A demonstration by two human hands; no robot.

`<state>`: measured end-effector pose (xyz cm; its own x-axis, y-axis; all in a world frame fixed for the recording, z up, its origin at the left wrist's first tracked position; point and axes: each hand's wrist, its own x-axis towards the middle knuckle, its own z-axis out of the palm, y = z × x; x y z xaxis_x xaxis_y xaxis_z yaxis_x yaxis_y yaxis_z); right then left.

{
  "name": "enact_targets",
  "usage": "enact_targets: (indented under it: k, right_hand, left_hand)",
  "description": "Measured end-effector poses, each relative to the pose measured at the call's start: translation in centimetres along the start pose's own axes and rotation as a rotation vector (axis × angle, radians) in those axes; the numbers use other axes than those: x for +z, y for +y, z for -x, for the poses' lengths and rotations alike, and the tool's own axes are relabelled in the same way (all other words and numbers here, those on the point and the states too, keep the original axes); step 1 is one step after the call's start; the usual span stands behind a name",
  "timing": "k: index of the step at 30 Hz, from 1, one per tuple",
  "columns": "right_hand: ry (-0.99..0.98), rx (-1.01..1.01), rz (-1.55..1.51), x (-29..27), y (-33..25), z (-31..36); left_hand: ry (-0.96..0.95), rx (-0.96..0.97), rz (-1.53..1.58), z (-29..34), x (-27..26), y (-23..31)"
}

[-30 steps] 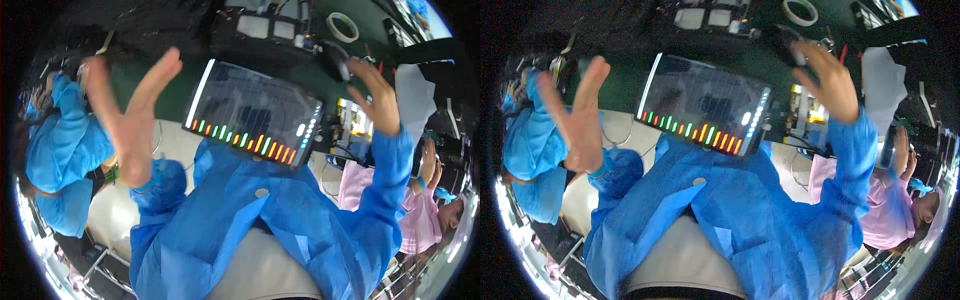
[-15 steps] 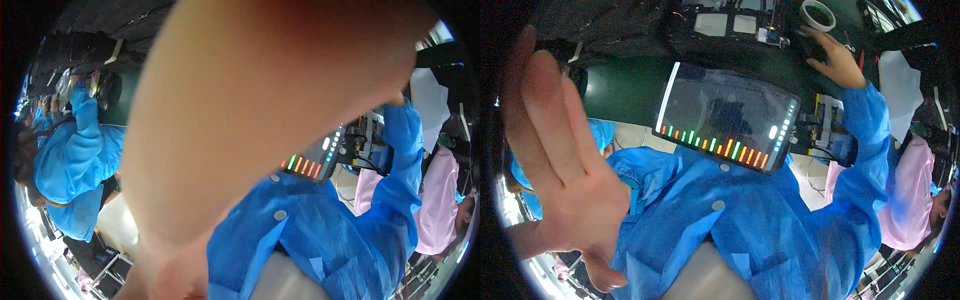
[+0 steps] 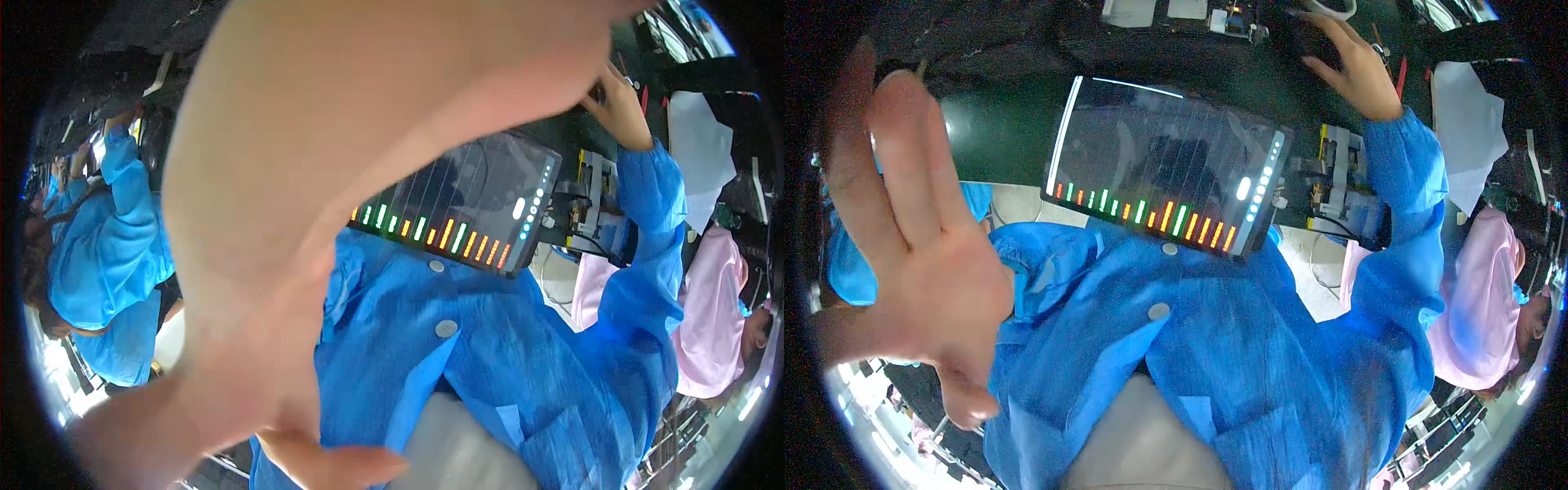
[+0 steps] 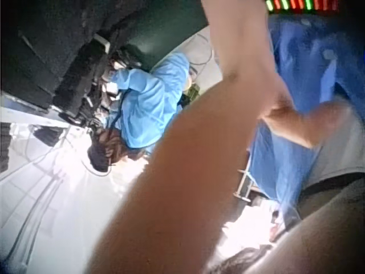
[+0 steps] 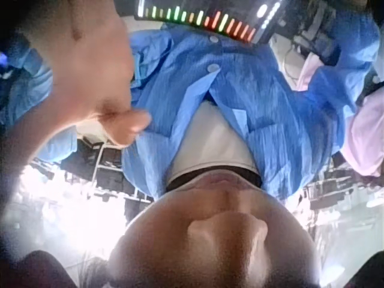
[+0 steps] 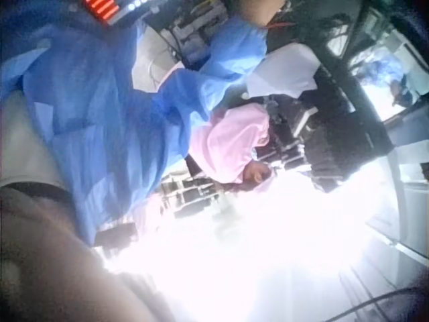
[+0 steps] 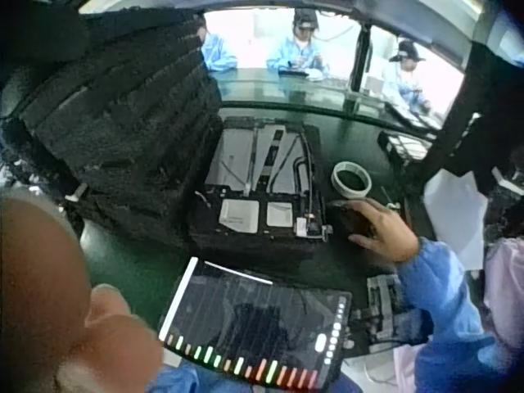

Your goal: The person tests tablet screens by connecting their ribbon cables to a testing board, interacting with the touchscreen displays to perform diagnostic tests, disconnecting the cables, and setting the tablets aside.

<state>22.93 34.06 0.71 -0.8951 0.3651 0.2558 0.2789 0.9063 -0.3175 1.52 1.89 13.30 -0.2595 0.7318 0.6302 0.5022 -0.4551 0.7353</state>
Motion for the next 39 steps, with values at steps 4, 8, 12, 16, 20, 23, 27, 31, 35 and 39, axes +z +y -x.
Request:
enact_targets:
  k: [4,8,12,16,20,23,27,31,35,39]
  right_hand:
    - [-0.054,-0.035,0.114,-1.4,-1.6,0.6]
    - [0.101,-0.112,0.164,-4.8,-6.0,3.5]
    - [0.111,-0.201,0.137,-5.9,-12.2,8.7]
    - [0.041,0.068,0.166,-2.4,-15.2,12.5]
    - [-0.007,0.09,0.02,-0.9,-14.8,13.1]
    - [-0.089,0.007,0.001,-0.7,-13.2,13.2]
    - [-0.074,-0.12,-0.044,0.4,-11.7,13.6]
    - [-0.112,-0.171,-0.001,0.0,-11.8,13.5]
    - [-0.116,-0.168,-0.098,-0.5,-11.6,12.7]
    - [-0.114,-0.18,-0.136,-0.5,-11.0,12.8]
  left_hand:
    - [0.017,-0.052,-0.067,0.9,0.9,2.4]
    - [-0.102,-0.218,-0.01,1.4,2.7,-2.4]
    - [-0.411,-0.127,-0.508,2.4,9.2,-3.3]
    - [-0.488,-0.14,-0.448,2.2,14.6,-5.9]
    - [-0.555,-0.127,-0.532,2.1,15.9,-6.7]
    - [-0.65,-0.178,-0.529,1.8,15.6,-6.8]
    - [-0.701,-0.166,-0.531,1.9,15.4,-6.2]
    - [-0.742,-0.182,-0.561,1.7,14.9,-5.6]
    - [-0.735,-0.198,-0.584,1.3,14.9,-5.8]
    - [-0.713,-0.2,-0.556,1.3,15.4,-6.2]
